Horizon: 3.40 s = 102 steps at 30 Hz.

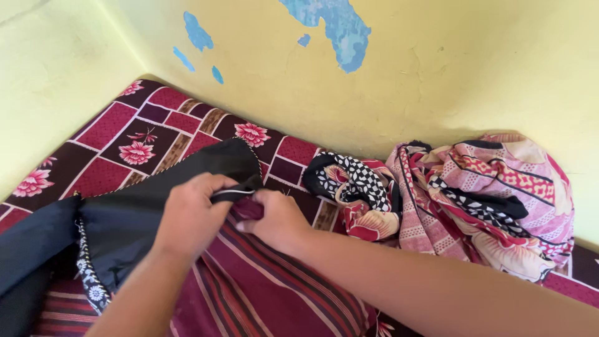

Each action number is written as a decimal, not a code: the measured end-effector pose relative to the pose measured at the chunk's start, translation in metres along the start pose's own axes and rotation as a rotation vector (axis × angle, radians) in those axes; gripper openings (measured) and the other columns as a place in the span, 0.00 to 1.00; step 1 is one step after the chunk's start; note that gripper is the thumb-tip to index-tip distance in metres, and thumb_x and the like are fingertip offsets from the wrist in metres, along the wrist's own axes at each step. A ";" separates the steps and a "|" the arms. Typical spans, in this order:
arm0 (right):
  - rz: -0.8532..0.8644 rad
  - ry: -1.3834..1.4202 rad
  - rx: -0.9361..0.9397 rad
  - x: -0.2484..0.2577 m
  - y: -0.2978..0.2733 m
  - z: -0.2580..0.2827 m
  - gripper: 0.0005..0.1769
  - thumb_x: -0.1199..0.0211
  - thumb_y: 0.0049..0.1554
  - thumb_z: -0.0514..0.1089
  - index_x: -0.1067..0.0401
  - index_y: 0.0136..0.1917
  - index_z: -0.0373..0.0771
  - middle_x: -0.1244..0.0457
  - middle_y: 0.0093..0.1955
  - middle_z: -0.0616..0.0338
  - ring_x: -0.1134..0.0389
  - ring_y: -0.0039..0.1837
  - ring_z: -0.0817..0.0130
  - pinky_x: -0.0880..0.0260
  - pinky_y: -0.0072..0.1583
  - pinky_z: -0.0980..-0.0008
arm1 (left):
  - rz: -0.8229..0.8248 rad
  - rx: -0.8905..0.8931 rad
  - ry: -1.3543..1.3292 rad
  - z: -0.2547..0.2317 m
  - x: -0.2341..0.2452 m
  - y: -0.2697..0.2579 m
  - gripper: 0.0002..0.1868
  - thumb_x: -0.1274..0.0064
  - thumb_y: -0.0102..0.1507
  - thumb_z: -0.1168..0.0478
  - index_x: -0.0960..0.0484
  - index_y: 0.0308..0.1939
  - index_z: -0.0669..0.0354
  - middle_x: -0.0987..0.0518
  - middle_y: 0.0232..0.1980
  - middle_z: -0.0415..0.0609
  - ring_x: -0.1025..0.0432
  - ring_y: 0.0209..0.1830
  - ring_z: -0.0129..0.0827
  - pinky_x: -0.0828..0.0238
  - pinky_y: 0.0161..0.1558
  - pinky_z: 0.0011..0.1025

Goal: The person inserts a striped pillow into a black pillowcase on a bed. They adjust the fabric and corners to fit the pillow inside, then place the finished pillow on the bed next to another patterned pillow. The person also handles a pile of folded fabrics on the bed.

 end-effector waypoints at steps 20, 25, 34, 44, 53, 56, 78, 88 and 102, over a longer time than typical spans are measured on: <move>-0.523 -0.496 0.420 -0.033 -0.007 0.031 0.27 0.36 0.42 0.36 0.37 0.56 0.43 0.43 0.57 0.49 0.43 0.63 0.47 0.44 0.60 0.44 | -0.170 0.223 0.581 0.119 0.039 -0.174 0.15 0.41 0.53 0.62 0.17 0.45 0.50 0.19 0.41 0.50 0.24 0.45 0.50 0.27 0.48 0.47; 0.113 -0.488 0.607 -0.106 -0.057 0.057 0.14 0.34 0.51 0.45 0.30 0.51 0.44 0.39 0.55 0.54 0.38 0.63 0.55 0.36 0.61 0.52 | -0.511 0.354 0.699 0.153 0.056 -0.220 0.14 0.36 0.56 0.58 0.19 0.45 0.47 0.21 0.50 0.52 0.26 0.51 0.47 0.30 0.55 0.43; 0.294 -0.653 0.298 -0.165 -0.093 0.079 0.69 0.19 0.35 0.67 0.47 0.75 0.28 0.49 0.73 0.39 0.49 0.72 0.43 0.46 0.66 0.44 | -0.465 0.946 -0.300 0.167 0.062 -0.216 0.32 0.39 0.60 0.63 0.29 0.68 0.55 0.17 0.48 0.53 0.25 0.43 0.35 0.30 0.45 0.33; 0.087 -0.500 0.372 -0.140 -0.047 0.083 0.44 0.27 0.45 0.53 0.38 0.68 0.33 0.36 0.57 0.42 0.33 0.60 0.43 0.31 0.62 0.50 | -0.571 0.498 -0.457 0.105 0.086 -0.159 0.14 0.45 0.67 0.66 0.18 0.56 0.66 0.18 0.43 0.43 0.29 0.39 0.21 0.32 0.44 0.23; -0.360 -0.315 0.253 -0.164 0.081 0.055 0.16 0.42 0.59 0.43 0.27 0.58 0.35 0.32 0.61 0.41 0.32 0.66 0.51 0.30 0.65 0.57 | -0.444 0.312 -0.080 0.055 0.090 -0.148 0.13 0.43 0.65 0.60 0.16 0.52 0.59 0.16 0.38 0.55 0.23 0.31 0.37 0.28 0.38 0.33; -0.202 -0.806 0.723 -0.184 0.086 0.076 0.18 0.43 0.64 0.45 0.29 0.65 0.39 0.35 0.69 0.48 0.34 0.70 0.57 0.34 0.71 0.60 | -0.306 0.411 0.089 0.083 0.097 -0.161 0.19 0.42 0.64 0.59 0.21 0.58 0.52 0.16 0.38 0.56 0.21 0.34 0.44 0.27 0.40 0.39; 0.291 0.365 -0.550 0.017 0.011 -0.098 0.53 0.27 0.41 0.70 0.29 0.68 0.29 0.30 0.63 0.46 0.28 0.62 0.60 0.32 0.65 0.64 | 0.305 0.137 0.646 0.045 -0.043 -0.057 0.24 0.51 0.62 0.62 0.27 0.65 0.49 0.23 0.54 0.49 0.26 0.55 0.43 0.23 0.52 0.41; 0.151 0.103 0.231 -0.004 0.009 0.026 0.46 0.25 0.43 0.53 0.39 0.66 0.29 0.32 0.53 0.42 0.27 0.55 0.53 0.28 0.56 0.60 | -0.250 0.211 0.240 0.010 0.017 0.005 0.21 0.48 0.66 0.58 0.22 0.63 0.60 0.22 0.46 0.60 0.26 0.47 0.55 0.30 0.50 0.46; -0.114 -0.041 0.366 -0.061 0.039 0.030 0.23 0.40 0.56 0.48 0.31 0.61 0.35 0.30 0.51 0.45 0.28 0.53 0.49 0.29 0.55 0.56 | 0.147 0.373 -0.341 -0.015 0.022 -0.048 0.13 0.42 0.64 0.56 0.12 0.39 0.64 0.25 0.25 0.41 0.36 0.28 0.21 0.37 0.32 0.24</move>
Point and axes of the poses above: each hand's wrist, its own y-axis towards the middle knuckle, its own x-axis out of the back of the hand, z = x × y, the point moved 3 cm from there along y, towards the middle knuckle
